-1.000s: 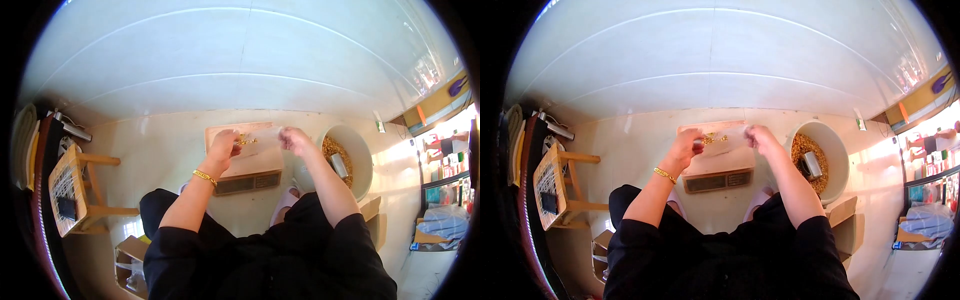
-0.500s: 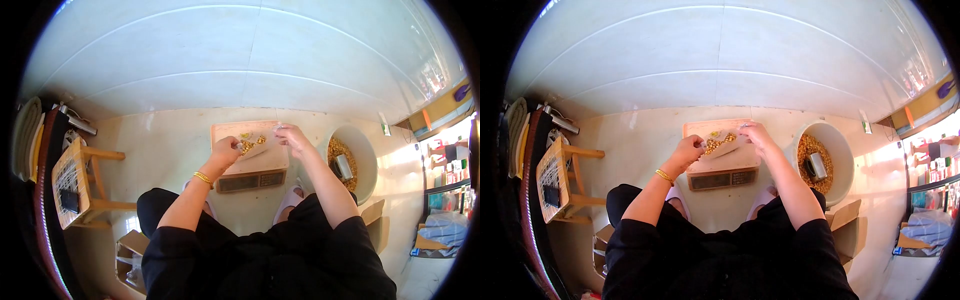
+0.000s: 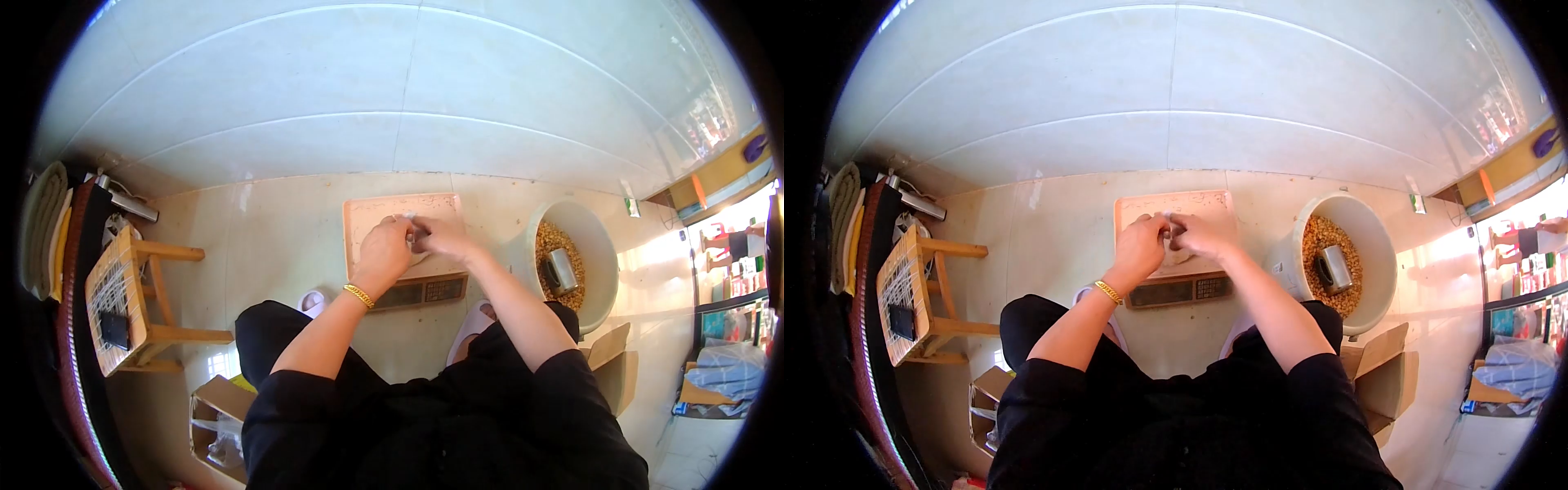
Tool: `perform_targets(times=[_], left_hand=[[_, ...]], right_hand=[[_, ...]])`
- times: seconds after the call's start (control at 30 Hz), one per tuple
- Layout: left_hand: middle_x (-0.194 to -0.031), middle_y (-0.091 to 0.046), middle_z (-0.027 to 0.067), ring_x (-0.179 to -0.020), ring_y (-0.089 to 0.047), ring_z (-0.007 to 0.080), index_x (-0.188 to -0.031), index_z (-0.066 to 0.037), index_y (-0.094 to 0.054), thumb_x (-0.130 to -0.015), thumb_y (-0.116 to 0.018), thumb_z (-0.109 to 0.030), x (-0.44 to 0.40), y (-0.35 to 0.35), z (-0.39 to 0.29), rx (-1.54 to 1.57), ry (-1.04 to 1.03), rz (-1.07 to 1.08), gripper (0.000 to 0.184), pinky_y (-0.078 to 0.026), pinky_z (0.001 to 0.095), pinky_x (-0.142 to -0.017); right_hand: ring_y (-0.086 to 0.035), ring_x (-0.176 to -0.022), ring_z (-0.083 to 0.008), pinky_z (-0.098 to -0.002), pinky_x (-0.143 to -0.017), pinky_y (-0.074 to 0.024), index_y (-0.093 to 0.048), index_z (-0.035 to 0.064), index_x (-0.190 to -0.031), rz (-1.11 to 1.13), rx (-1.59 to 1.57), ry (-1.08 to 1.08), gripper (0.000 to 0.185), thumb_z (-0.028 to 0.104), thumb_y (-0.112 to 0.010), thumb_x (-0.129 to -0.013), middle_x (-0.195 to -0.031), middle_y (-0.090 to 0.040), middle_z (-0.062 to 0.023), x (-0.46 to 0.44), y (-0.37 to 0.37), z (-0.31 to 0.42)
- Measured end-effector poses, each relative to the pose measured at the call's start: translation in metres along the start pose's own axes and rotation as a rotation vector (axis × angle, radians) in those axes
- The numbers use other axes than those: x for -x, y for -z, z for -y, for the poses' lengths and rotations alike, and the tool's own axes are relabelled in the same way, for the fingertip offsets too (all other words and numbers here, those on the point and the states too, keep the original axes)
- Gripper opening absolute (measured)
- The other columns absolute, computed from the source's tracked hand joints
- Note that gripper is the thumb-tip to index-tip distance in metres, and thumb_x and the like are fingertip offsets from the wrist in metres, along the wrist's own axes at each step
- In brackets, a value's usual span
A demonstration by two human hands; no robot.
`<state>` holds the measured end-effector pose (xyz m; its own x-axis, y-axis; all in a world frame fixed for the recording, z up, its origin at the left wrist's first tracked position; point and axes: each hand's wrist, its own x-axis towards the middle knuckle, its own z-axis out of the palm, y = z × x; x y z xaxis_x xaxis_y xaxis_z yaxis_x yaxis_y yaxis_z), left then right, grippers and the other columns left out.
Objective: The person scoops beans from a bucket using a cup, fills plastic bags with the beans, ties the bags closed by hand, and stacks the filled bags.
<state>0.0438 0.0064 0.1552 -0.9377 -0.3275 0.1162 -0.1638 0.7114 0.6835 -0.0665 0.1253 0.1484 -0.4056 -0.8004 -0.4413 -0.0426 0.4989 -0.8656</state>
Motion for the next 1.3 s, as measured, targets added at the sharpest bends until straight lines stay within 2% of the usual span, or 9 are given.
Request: perform_targets(times=[0.03, 0.2, 0.4, 0.67, 0.93, 1.03, 1.17, 1.23, 1.3], left_hand=[[-0.086, -0.060, 0.0151, -0.080, -0.059, 0.0349, -0.084, -0.006, -0.062, -0.078, -0.054, -0.006, -0.002, -0.002, -0.003, 0.015, 0.006, 0.008, 0.010, -0.047, 0.0442, -0.070], [-0.087, -0.061, 0.0164, -0.081, -0.059, 0.0356, -0.088, -0.006, -0.061, -0.077, -0.055, -0.006, -0.002, -0.013, -0.004, -0.019, 0.015, 0.070, 0.013, -0.047, 0.0435, -0.071], [-0.092, -0.060, 0.0168, -0.085, -0.059, 0.0347, -0.103, -0.008, -0.057, -0.077, -0.055, -0.005, 0.000, -0.011, -0.011, -0.055, 0.025, 0.094, 0.026, -0.047, 0.0431, -0.073], [-0.095, -0.062, 0.0155, -0.092, -0.059, 0.0326, -0.100, -0.009, -0.059, -0.075, -0.055, -0.004, -0.002, -0.033, -0.003, -0.121, -0.049, 0.236, 0.025, -0.048, 0.0415, -0.077], [-0.082, -0.065, 0.0135, -0.081, -0.062, 0.0316, -0.087, -0.009, -0.062, -0.076, -0.057, -0.010, -0.012, -0.028, 0.012, -0.178, -0.093, 0.196, 0.012, -0.049, 0.0416, -0.071], [-0.078, -0.065, 0.0139, -0.076, -0.062, 0.0326, -0.078, -0.008, -0.063, -0.076, -0.057, -0.010, -0.007, -0.041, 0.034, -0.104, -0.042, 0.177, 0.006, -0.049, 0.0424, -0.068], [-0.075, -0.066, 0.0119, -0.073, -0.064, 0.0264, -0.081, -0.006, -0.064, -0.077, -0.059, -0.010, -0.003, -0.059, 0.065, 0.002, 0.081, 0.066, 0.008, -0.050, 0.0375, -0.066], [-0.071, -0.064, 0.0071, -0.066, -0.062, 0.0188, -0.086, -0.003, -0.064, -0.078, -0.061, -0.010, -0.006, -0.063, 0.070, 0.460, 0.431, 0.084, 0.010, -0.050, 0.0313, -0.064], [-0.078, -0.063, 0.0058, -0.071, -0.060, 0.0156, -0.091, -0.002, -0.061, -0.079, -0.058, -0.005, -0.009, -0.060, 0.059, 0.627, 0.430, 0.135, 0.012, -0.050, 0.0292, -0.068]], right_hand=[[-0.055, -0.079, -0.0128, -0.0283, -0.070, -0.0441, -0.062, 0.0022, -0.101, -0.162, 0.099, 0.064, 0.029, 0.009, -0.062, -0.072, -0.087, -0.063, -0.0063, 0.004, -0.013, 0.003], [-0.058, -0.075, -0.0173, -0.0295, -0.068, -0.0452, -0.063, 0.0011, -0.096, -0.195, 0.356, -0.244, 0.023, 0.012, -0.058, -0.077, -0.081, -0.065, -0.0093, 0.016, -0.024, 0.022], [-0.060, -0.077, -0.0187, -0.0327, -0.070, -0.0466, -0.064, 0.0014, -0.094, -0.245, -0.087, -0.168, 0.018, 0.012, -0.054, -0.083, -0.084, -0.066, -0.0110, -0.004, -0.013, -0.027], [-0.061, -0.088, -0.0294, -0.0389, -0.076, -0.0455, -0.064, 0.0038, -0.098, -0.147, 0.413, -0.018, 0.022, 0.018, -0.052, -0.086, -0.096, -0.065, -0.0187, 0.007, -0.003, -0.020], [-0.060, -0.076, -0.0225, -0.0352, -0.069, -0.0464, -0.059, 0.0027, -0.089, -0.104, 0.478, -0.095, 0.020, 0.018, -0.046, -0.087, -0.085, -0.065, -0.0139, 0.024, -0.005, 0.006], [-0.061, -0.079, -0.0156, -0.0359, -0.065, -0.0477, -0.059, 0.0063, -0.098, -0.016, 0.028, -0.057, 0.039, 0.040, -0.042, -0.092, -0.091, -0.064, -0.0031, 0.005, -0.010, -0.030], [-0.058, -0.069, -0.0141, -0.0300, -0.060, -0.0469, -0.056, 0.0066, -0.092, -0.182, -0.408, -0.153, 0.029, 0.031, -0.041, -0.094, -0.079, -0.062, -0.0055, -0.008, -0.016, -0.055], [-0.058, -0.066, -0.0124, -0.0275, -0.054, -0.0457, -0.056, 0.0080, -0.090, -0.282, -0.529, -0.141, 0.029, 0.034, -0.044, -0.094, -0.076, -0.060, -0.0044, -0.016, -0.012, -0.073], [-0.058, -0.065, -0.0123, -0.0265, -0.051, -0.0449, -0.055, 0.0086, -0.090, -0.228, -0.456, -0.169, 0.026, 0.033, -0.046, -0.094, -0.074, -0.059, -0.0038, -0.025, -0.007, -0.086]])
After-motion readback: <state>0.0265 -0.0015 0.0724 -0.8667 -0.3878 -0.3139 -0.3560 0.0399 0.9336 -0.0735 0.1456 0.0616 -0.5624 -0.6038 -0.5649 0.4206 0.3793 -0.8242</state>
